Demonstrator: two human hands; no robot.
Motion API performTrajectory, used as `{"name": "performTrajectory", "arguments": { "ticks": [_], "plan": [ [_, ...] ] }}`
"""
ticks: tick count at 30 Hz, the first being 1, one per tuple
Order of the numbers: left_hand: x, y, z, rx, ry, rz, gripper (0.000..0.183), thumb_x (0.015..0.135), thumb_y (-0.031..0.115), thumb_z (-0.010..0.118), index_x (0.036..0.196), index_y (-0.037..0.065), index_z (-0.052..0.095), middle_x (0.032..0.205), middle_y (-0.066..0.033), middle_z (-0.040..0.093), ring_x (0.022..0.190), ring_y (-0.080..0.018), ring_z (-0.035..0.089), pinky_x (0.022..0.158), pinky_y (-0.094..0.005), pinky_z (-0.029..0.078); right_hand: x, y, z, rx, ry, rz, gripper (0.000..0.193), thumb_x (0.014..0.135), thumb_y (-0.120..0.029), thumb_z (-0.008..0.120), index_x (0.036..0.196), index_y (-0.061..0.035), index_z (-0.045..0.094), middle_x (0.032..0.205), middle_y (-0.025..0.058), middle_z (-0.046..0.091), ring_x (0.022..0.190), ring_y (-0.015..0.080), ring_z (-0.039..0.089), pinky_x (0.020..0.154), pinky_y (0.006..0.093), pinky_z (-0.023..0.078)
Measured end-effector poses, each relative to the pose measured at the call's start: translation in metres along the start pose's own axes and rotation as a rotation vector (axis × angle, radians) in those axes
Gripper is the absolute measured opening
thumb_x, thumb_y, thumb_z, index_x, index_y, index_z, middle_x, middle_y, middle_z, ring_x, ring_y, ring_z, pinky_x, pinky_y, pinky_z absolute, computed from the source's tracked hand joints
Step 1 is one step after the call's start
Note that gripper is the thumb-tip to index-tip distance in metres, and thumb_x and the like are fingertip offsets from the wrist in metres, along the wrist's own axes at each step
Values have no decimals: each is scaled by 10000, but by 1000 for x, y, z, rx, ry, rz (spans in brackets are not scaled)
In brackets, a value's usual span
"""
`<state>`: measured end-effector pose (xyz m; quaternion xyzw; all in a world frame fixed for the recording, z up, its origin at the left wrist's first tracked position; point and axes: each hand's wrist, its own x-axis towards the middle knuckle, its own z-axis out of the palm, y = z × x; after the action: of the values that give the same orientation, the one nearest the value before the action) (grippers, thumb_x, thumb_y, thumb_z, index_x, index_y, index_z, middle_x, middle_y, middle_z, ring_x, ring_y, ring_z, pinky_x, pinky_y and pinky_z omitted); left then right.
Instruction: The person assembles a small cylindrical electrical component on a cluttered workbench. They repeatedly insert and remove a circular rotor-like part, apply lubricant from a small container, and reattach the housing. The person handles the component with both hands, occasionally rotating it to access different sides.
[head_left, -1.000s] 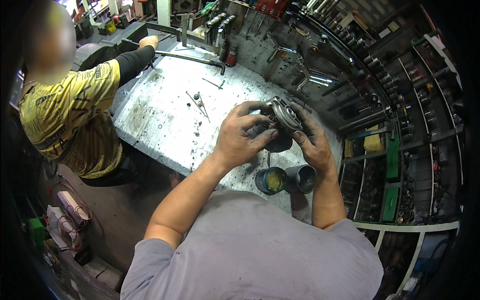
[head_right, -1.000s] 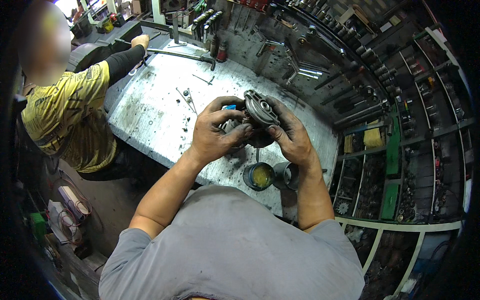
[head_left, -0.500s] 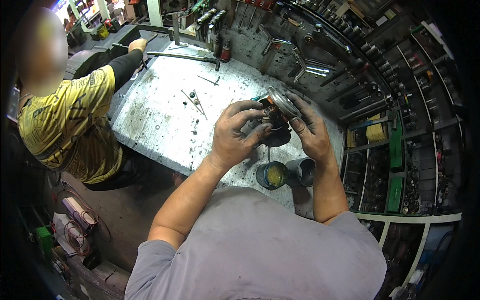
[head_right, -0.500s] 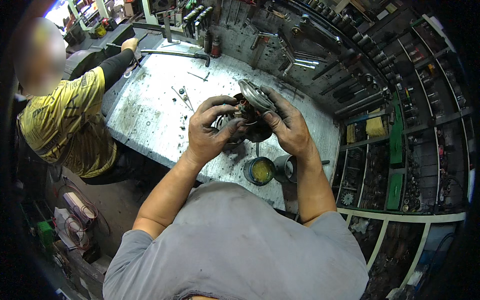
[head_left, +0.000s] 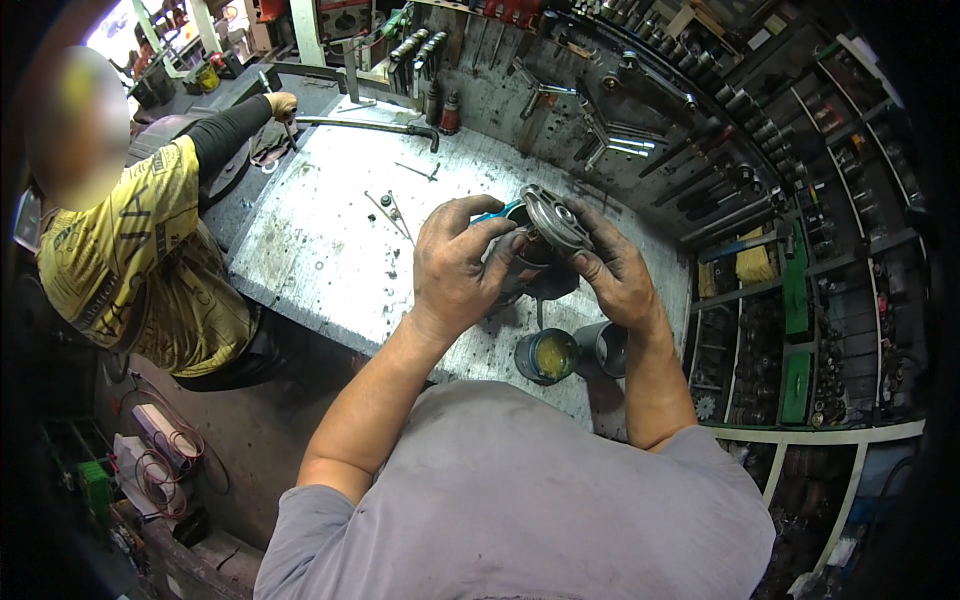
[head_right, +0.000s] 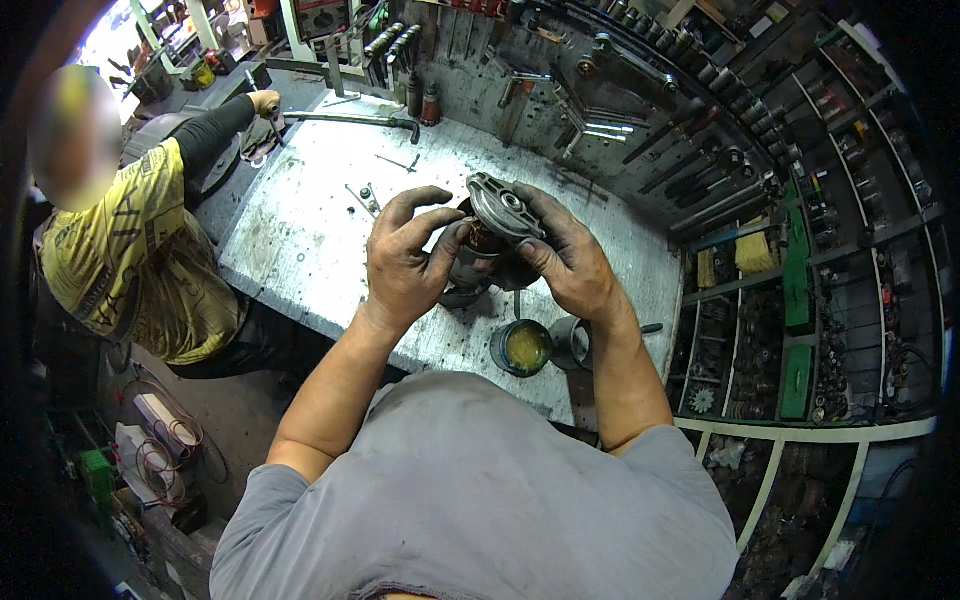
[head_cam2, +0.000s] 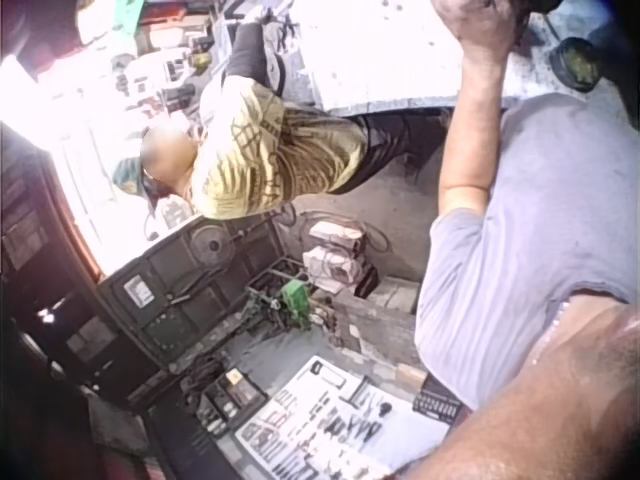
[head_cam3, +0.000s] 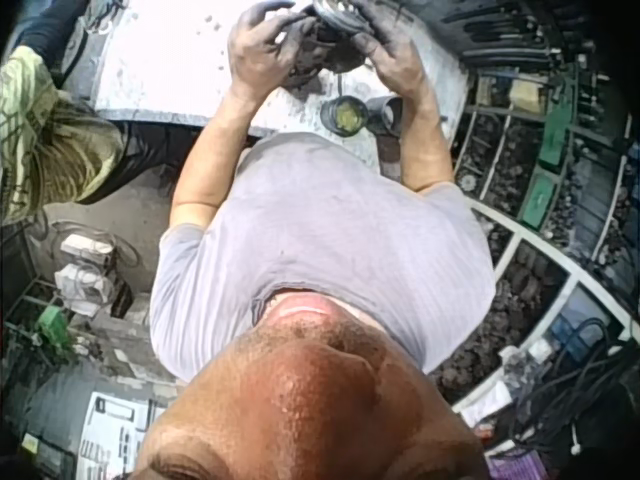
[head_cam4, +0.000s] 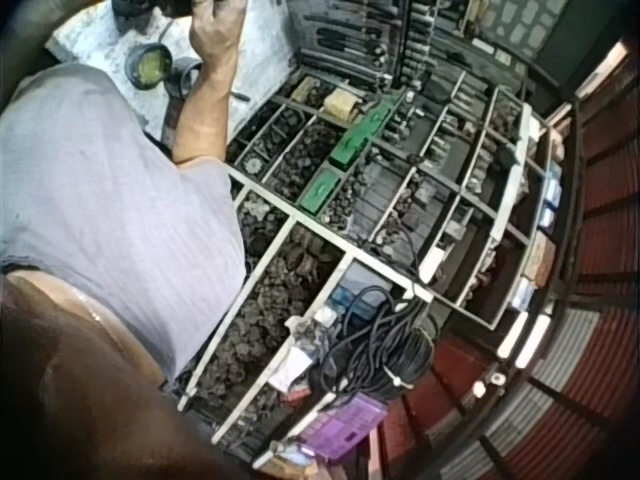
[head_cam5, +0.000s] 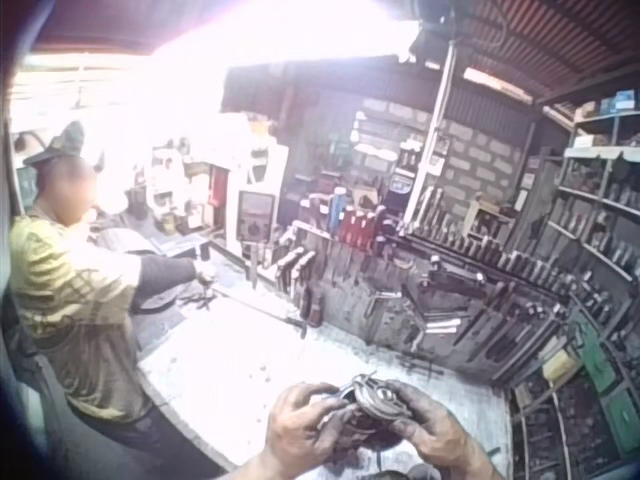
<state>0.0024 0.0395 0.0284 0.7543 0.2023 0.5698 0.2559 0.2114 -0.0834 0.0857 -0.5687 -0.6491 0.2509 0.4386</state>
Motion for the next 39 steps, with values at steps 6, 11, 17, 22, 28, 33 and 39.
{"name": "performTrajectory", "arguments": {
  "ticks": [6,11,17,22,28,33,39],
  "plan": [
    [1,-1,-4,-198,-79,-108,199,892,57,850,1085,36,808,1223,-151,756,1146,-289,734,987,-391,578,0,0,0,95,-5,5,654,1053,-246,711,1595,33,475,1551,228,579,1453,316,553,1227,435,429],
    [2,3,-9,-294,-133,-171,207,869,25,839,1067,13,778,1211,-143,760,1155,-277,735,1020,-382,572,-2,4,-2,36,-1,-27,654,1049,-231,714,1599,29,475,1572,244,559,1489,340,522,1247,443,407],
    [-10,16,-1,-223,-46,-132,243,851,21,832,1075,28,739,1194,-157,755,1127,-316,730,1005,-418,576,-4,2,-2,-27,-9,-57,628,1050,-192,707,1607,-1,488,1586,243,553,1502,358,511,1254,455,401],
    [-13,17,3,-191,-23,-142,240,856,-9,819,1080,20,737,1166,-159,760,1112,-307,734,995,-408,580,-5,-9,-5,-33,28,24,636,1018,-146,730,1602,-22,509,1589,239,558,1513,370,503,1263,457,392],
    [-15,19,3,-342,-27,-291,238,858,-16,848,1076,14,757,1145,-147,777,1119,-264,736,997,-376,577,-1,-21,-12,-260,-11,-11,652,986,-112,751,1588,-18,523,1588,243,561,1516,380,502,1268,453,386],
    [-16,15,-2,-328,-52,-194,217,866,-18,859,1059,11,763,1141,-127,776,1114,-233,734,995,-360,575,-1,-18,-10,-235,-16,-11,658,978,-115,755,1589,-25,525,1590,245,561,1510,382,510,1265,450,393],
    [-21,21,3,-426,9,-279,210,828,-23,854,1006,29,756,1060,-116,785,1076,-286,734,965,-405,579,-10,-19,-5,-312,13,-23,672,965,-88,760,1593,-41,525,1592,234,562,1505,394,516,1257,454,408]
  ]
}}
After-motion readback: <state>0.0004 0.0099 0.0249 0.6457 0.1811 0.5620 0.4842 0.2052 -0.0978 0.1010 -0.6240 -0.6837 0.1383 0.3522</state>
